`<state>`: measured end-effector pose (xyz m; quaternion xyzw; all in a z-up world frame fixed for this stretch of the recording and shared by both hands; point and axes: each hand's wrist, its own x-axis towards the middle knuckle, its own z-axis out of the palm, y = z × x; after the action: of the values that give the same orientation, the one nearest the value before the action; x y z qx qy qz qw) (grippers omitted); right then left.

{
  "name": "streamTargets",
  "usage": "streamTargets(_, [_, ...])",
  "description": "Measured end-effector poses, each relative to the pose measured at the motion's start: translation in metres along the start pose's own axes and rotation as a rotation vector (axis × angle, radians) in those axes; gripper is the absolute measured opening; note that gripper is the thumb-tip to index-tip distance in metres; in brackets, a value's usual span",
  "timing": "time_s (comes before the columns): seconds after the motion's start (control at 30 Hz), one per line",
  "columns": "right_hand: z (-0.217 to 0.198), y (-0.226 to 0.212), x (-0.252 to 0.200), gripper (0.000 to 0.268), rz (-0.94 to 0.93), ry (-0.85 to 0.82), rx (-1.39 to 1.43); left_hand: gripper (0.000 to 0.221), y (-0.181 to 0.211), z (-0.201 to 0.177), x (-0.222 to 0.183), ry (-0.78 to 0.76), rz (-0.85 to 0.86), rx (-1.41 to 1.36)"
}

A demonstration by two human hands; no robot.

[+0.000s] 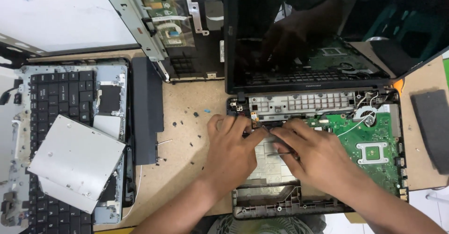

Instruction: The person is disassembling a laptop, removing screws with a precision screwdriver and disconnecting internal components and cables.

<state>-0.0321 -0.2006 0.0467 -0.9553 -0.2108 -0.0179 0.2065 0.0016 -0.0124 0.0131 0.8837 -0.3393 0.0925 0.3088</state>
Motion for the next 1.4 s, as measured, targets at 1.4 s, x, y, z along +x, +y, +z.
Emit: streamTargets(1.4, [0.000,-0.002,0.006,0.023,0.220,0.025,0.123,0.006,-0.003,0.026,-0.001,0.123,0.055,-0.097])
